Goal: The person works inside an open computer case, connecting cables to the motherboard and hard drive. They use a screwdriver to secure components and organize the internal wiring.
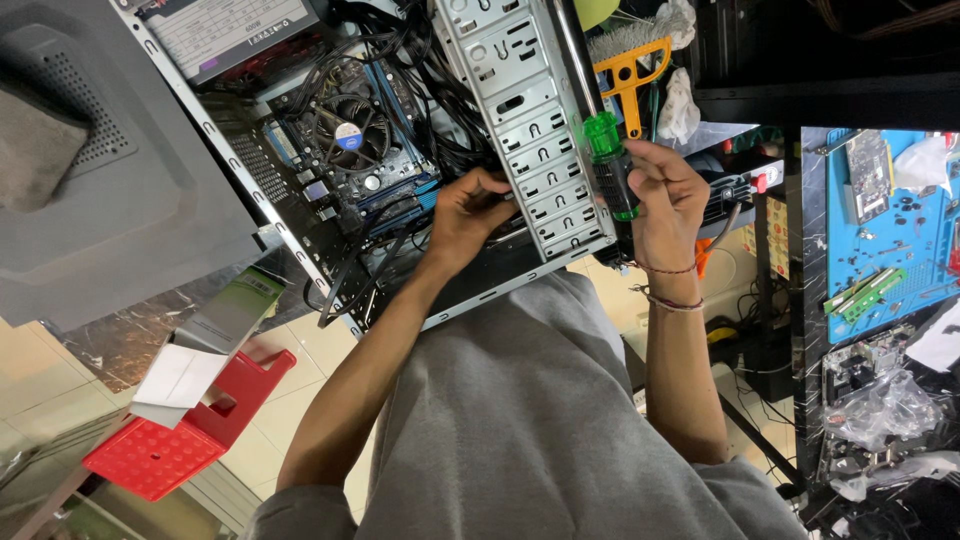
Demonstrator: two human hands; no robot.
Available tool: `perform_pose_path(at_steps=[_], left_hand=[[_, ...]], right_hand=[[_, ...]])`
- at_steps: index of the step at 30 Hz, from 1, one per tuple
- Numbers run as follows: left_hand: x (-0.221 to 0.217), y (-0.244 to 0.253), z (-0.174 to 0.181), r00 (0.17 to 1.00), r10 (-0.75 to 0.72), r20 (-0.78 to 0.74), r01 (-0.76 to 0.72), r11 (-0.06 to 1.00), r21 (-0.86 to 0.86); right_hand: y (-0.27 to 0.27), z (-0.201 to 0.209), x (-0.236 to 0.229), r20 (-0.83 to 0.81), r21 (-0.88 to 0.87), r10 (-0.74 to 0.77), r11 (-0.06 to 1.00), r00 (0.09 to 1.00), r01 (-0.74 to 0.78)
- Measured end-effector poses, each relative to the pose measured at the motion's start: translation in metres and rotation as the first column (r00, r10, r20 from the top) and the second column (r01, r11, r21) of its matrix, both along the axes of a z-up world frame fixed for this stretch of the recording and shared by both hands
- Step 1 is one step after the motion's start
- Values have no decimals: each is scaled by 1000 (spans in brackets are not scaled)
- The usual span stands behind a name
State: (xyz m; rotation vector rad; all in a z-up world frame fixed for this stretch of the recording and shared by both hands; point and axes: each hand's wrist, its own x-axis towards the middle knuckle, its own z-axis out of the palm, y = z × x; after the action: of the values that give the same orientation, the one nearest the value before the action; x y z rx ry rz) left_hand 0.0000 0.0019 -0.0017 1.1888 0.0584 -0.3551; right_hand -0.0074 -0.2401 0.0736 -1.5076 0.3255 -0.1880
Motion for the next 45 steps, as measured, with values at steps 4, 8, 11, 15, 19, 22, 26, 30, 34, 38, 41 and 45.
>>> perform_pose_path(at_steps=[4, 8, 11, 15, 19, 22, 26, 30, 34, 38, 41, 45], left_hand=[[1, 2, 6, 1000, 18, -23, -18, 1000, -5], [0, 0, 9, 999, 25, -29, -25, 1000, -3], [0, 1, 7, 997, 46, -66, -47, 999, -13], [3, 3, 13, 998, 42, -52, -43, 999, -9], [2, 2, 13, 998, 42, -43, -42, 999, -2], [1, 2, 13, 997, 58, -46, -58, 998, 3], [1, 1, 10, 997, 58, -49, -58, 998, -8], [-3, -1, -4, 997, 66, -42, -66, 998, 9], [-4, -2, -5, 997, 57, -48, -55, 998, 29], [-4, -2, -15, 998, 53, -38, -53, 999, 11], [-4, -1, -11, 998, 53, -44, -53, 999, 7], [0, 0, 0, 997, 53, -48, -52, 999, 13]], right_hand=[[-4, -6, 0, 2, 19, 1, 1000, 1000, -1], [-2, -1, -1, -16, 25, 1, 1000, 1000, -1], [-2, 0, -1, -20, -29, 11, 1000, 1000, -11], [-5, -3, -2, -19, -35, 25, 999, 1000, -26], [-5, 1, 1, -9, -89, 69, 994, 998, -70], [3, 15, 9, 65, -279, 184, 947, 981, -159], [26, 25, 22, 160, -455, 260, 876, 952, -162], [46, 12, 36, 264, -740, 342, 672, 902, -38], [63, 10, 46, 306, -840, 368, 538, 878, 67], [67, 21, 44, 322, -810, 336, 581, 885, 74], [62, 25, 40, 307, -781, 338, 623, 889, 33], [54, 26, 33, 294, -747, 309, 664, 905, 16]])
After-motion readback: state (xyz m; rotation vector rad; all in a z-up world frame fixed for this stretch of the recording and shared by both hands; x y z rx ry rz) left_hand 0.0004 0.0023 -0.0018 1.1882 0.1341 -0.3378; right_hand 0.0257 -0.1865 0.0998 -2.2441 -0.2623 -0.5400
